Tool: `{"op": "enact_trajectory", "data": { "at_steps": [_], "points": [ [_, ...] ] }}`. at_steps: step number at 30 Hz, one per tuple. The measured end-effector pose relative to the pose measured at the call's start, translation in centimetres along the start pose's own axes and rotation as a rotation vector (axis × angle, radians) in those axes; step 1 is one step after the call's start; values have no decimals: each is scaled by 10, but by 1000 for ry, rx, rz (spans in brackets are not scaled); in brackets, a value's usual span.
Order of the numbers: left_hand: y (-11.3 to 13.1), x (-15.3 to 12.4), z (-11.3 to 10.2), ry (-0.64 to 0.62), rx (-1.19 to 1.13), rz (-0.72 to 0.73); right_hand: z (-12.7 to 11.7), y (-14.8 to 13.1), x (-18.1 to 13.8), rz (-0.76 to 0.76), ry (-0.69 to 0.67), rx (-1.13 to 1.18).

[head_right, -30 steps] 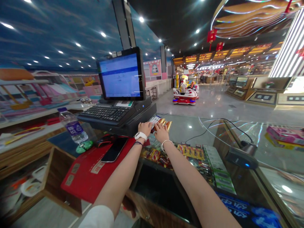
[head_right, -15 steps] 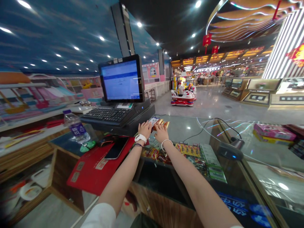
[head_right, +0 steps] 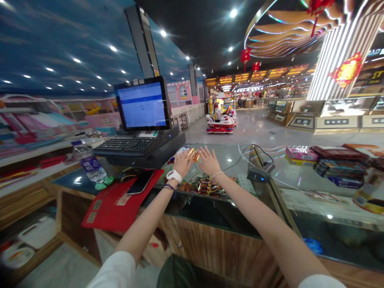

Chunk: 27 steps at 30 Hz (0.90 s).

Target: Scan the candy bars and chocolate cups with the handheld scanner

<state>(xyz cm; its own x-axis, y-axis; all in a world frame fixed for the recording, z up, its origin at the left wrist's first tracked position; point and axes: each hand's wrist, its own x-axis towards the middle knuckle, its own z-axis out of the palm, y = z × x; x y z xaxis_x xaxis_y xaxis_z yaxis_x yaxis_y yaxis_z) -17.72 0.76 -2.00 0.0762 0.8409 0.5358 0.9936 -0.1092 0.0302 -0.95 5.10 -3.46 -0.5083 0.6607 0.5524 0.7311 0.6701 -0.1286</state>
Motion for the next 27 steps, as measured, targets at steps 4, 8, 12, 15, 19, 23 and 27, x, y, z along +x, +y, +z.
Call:
{"op": "enact_trajectory", "data": {
  "at_steps": [4, 8, 12, 15, 19, 23, 27],
  "points": [
    [39, -4, -9, 29, -10, 89, -32, 22, -32, -29, 17, -67],
    [84, -7, -16, 30, -39, 145, -60, 43, -66, -27, 27, -123],
    [127, -8, -16, 19, -83, 239, -83, 66, -101, 8, 55, -159],
    [158, -9, -13, -8, -109, 315, -99, 84, -129, 46, 79, -186],
    [196, -8, -8, -28, -143, 406, -119, 110, -164, 107, 98, -226],
    [234, -6, -1, -50, -192, 497, -137, 134, -197, 201, 116, -243],
    [271, -7, 7, -59, -251, 585, -154, 155, -228, 306, 145, -261]
  ]
}}
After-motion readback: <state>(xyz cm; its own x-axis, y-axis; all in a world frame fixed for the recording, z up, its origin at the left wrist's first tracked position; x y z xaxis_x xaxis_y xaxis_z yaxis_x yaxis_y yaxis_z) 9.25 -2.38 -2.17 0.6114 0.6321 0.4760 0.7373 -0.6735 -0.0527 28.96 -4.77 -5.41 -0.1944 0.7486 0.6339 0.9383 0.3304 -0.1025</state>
